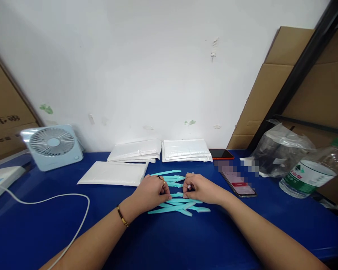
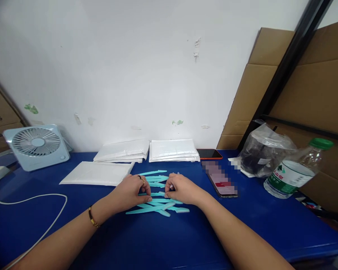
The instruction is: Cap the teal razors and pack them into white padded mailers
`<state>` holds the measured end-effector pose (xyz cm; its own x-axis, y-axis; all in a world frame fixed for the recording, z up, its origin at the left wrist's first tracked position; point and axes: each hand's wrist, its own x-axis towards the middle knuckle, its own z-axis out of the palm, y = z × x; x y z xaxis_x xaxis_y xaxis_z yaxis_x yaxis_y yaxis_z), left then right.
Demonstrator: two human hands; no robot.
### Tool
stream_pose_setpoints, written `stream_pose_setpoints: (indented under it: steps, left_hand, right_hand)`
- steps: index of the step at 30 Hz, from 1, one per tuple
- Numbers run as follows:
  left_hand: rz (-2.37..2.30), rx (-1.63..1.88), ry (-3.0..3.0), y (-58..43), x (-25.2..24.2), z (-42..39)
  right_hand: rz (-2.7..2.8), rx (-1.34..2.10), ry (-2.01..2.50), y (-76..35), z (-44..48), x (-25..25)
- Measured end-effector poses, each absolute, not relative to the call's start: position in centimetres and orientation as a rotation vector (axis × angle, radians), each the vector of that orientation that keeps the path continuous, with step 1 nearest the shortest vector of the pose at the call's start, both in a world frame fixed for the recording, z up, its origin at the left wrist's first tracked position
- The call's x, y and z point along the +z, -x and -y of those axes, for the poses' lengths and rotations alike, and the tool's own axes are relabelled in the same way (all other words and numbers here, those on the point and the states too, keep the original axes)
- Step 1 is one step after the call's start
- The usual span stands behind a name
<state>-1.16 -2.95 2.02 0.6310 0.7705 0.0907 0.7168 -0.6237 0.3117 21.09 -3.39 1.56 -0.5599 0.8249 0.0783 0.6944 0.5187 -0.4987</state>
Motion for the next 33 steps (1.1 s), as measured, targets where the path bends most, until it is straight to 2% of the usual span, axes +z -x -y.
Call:
stream_pose_setpoints:
  steps: [14, 19, 23, 33]
  left_hand:
    - [-1.451, 0.566, -2.653, 2.2, 1.8, 0.9]
    - [-1.192, 0.369, -2.669, 1.8, 2.1, 2.3]
    - [-1.163, 0.277, -2.648, 1.4, 2.0, 2.8]
    - [-1.472, 0.508, -2.653, 2.5, 2.5, 1.1]
  right_hand:
    - [2.213, 0.522, 1.465, -24.6, 1.8, 2.0]
    - [2.433, 0.787, 1.393, -25.1, 3.1, 2.9]
    - [2.550, 0.830, 1.390, -24.5, 3.7, 2.9]
    - [2.241, 0.439, 1.545, -25.4, 2.6, 3.5]
